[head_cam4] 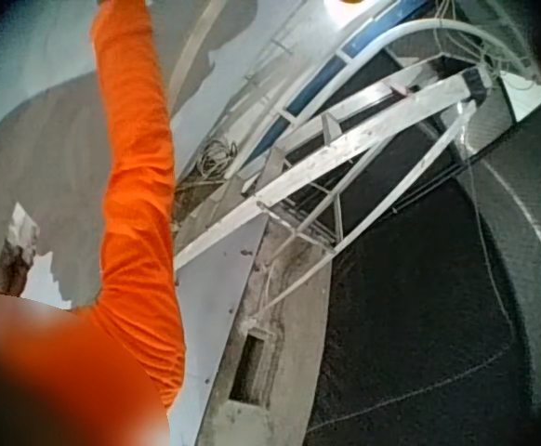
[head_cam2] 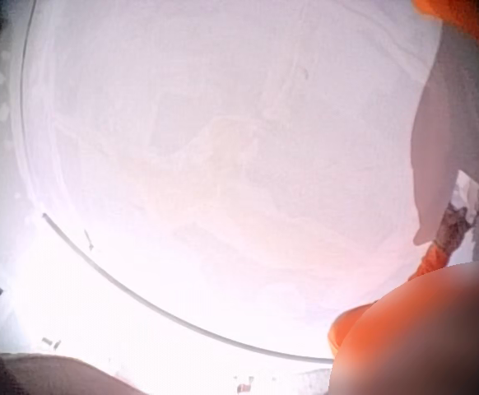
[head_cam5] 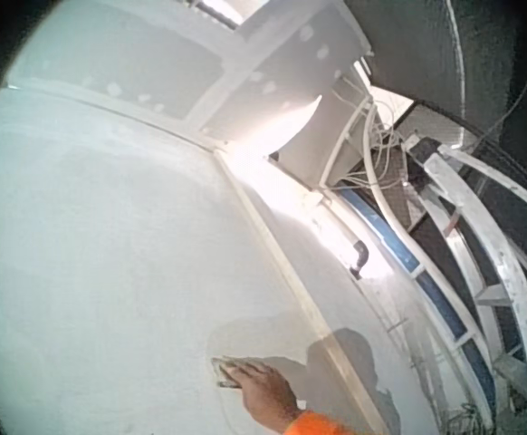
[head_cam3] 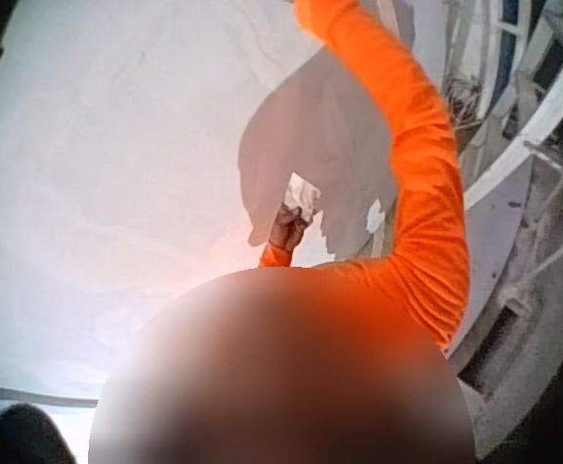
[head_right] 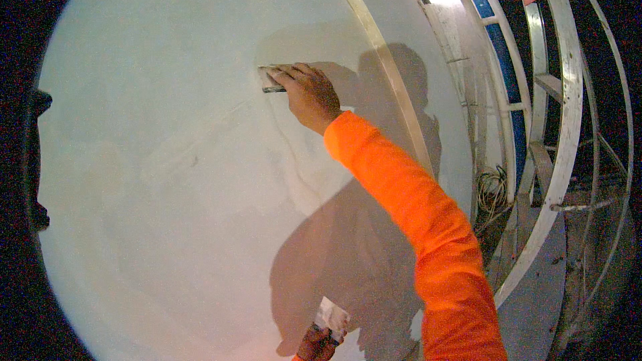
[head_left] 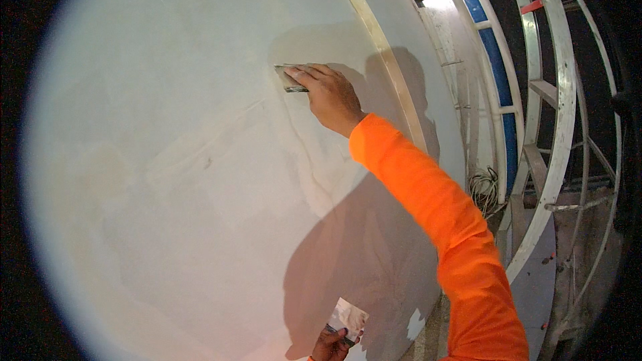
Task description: The person applies joint compound to a wall corner using a putty knife and a hawk. They repeatedly scoop compound from the hawk and spread it along the corner, smoothing the surface. The person briefly steps down to reload the hawk from a container on the floor, then continues applying and smoothing the compound.
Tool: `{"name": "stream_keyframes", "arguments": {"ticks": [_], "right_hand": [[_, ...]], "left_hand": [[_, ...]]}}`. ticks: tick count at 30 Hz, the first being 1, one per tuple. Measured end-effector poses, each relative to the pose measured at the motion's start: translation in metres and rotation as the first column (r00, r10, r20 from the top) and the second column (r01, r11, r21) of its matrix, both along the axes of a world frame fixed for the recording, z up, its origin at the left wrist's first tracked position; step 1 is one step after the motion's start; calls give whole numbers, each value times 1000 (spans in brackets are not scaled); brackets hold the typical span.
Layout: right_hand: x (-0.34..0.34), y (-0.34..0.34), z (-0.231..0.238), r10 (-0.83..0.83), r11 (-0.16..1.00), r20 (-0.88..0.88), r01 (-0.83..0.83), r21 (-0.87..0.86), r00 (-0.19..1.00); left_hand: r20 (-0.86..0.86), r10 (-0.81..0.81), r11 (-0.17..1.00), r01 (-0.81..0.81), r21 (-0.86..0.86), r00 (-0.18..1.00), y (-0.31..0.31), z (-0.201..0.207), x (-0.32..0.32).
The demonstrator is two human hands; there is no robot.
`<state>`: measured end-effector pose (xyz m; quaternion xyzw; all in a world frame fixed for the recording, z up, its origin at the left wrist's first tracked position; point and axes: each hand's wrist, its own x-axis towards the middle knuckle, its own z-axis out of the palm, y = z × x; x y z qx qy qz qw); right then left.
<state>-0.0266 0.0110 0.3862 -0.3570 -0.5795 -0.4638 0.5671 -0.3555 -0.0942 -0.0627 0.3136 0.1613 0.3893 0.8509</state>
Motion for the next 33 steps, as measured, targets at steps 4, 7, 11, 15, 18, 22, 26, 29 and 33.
{"name": "stream_keyframes", "arguments": {"ticks": [4,7,11,15,18,22,26,29,33], "right_hand": [[-16,5,2,-48,985,-47,55,162,998],[-27,-6,-3,7,998,112,1,-70,994],[-22,-25,12,101,921,35,-80,-382,994],[-18,-28,29,138,973,38,-128,-193,990],[-19,-33,33,35,876,153,43,-480,988],[-11,-42,61,66,919,-12,-66,-388,998],[-4,-23,96,68,951,-45,-79,-301,997],[-7,-1,81,39,940,1,-36,-339,999],[-15,-1,40,39,974,171,0,-226,985]], "left_hand": [[33,-73,996,71,55,997,8,-3,6],[-54,-96,987,102,124,994,11,-5,8],[-12,-26,999,27,44,1000,3,-2,17],[-11,-97,989,97,108,995,-1,16,27],[7,-76,993,75,95,997,-4,25,33],[103,-124,991,118,68,987,-4,26,36],[117,-114,990,104,93,987,-2,30,34],[118,-93,994,86,64,989,-4,34,32],[92,-72,996,67,55,993,-6,28,29]]}}
